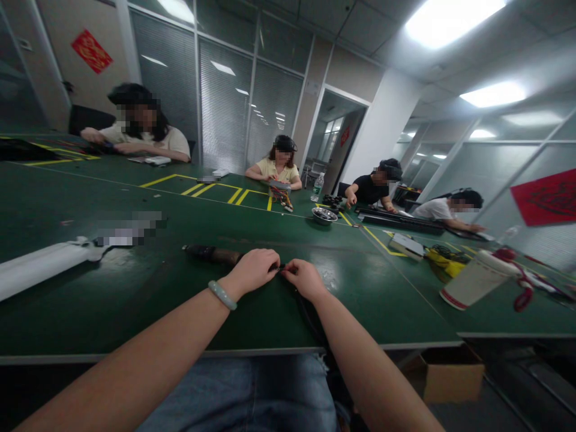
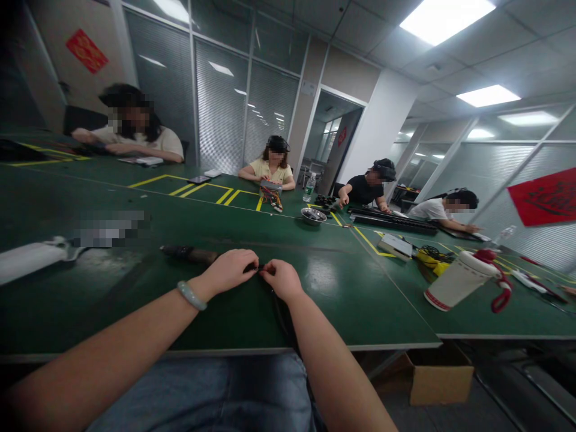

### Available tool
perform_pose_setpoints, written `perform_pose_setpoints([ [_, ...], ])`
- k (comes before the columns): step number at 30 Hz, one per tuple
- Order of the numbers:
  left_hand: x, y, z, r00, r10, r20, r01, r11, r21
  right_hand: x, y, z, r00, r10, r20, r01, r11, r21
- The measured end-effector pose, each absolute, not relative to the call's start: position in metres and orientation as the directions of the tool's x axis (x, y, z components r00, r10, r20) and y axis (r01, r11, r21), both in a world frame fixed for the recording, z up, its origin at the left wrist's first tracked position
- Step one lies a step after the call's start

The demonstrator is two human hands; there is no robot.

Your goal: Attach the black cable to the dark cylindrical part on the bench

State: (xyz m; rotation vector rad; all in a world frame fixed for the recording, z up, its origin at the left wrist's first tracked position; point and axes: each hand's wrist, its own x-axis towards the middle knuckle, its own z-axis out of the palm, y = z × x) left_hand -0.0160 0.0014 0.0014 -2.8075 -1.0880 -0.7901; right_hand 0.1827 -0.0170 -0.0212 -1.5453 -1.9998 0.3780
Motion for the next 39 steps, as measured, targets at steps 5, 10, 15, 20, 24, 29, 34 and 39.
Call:
perform_pose_setpoints([
  [5, -0.0150, 0.0006, 0.0025, 0.637, 0.617, 0.462, 0.646, -0.754, 0.116, 0.1823, -0.0178, -0.0207, -0.164, 0.948, 0.273, 0.785, 0.294, -0.546],
  [10, -0.0143, 0.0005, 0.0042, 0.642, 0.608, 0.468, 0.636, -0.763, 0.117, 0.1821, -0.0178, -0.0201, -0.164, 0.950, 0.267, 0.794, 0.288, -0.535],
  [15, -0.0147, 0.0006, 0.0038, 0.662, 0.592, 0.460, 0.617, -0.779, 0.114, 0.1816, -0.0179, -0.0194, -0.153, 0.954, 0.258, 0.805, 0.272, -0.527],
  [20, -0.0158, -0.0003, 0.0055, 0.651, 0.603, 0.462, 0.634, -0.766, 0.106, 0.1822, -0.0180, -0.0196, -0.154, 0.952, 0.263, 0.800, 0.277, -0.533],
  [24, -0.0159, -0.0018, 0.0079, 0.643, 0.609, 0.464, 0.648, -0.756, 0.092, 0.1818, -0.0179, -0.0196, -0.154, 0.954, 0.258, 0.798, 0.274, -0.537],
  [29, -0.0158, -0.0011, 0.0068, 0.648, 0.604, 0.465, 0.645, -0.759, 0.087, 0.1808, -0.0193, -0.0182, -0.144, 0.955, 0.259, 0.795, 0.268, -0.544],
  [34, -0.0174, 0.0010, 0.0051, 0.686, 0.563, 0.461, 0.597, -0.798, 0.086, 0.1812, -0.0199, -0.0190, -0.149, 0.954, 0.260, 0.789, 0.273, -0.551],
  [39, -0.0185, 0.0007, 0.0062, 0.669, 0.573, 0.473, 0.614, -0.785, 0.084, 0.1826, -0.0184, -0.0215, -0.154, 0.951, 0.267, 0.773, 0.285, -0.567],
])
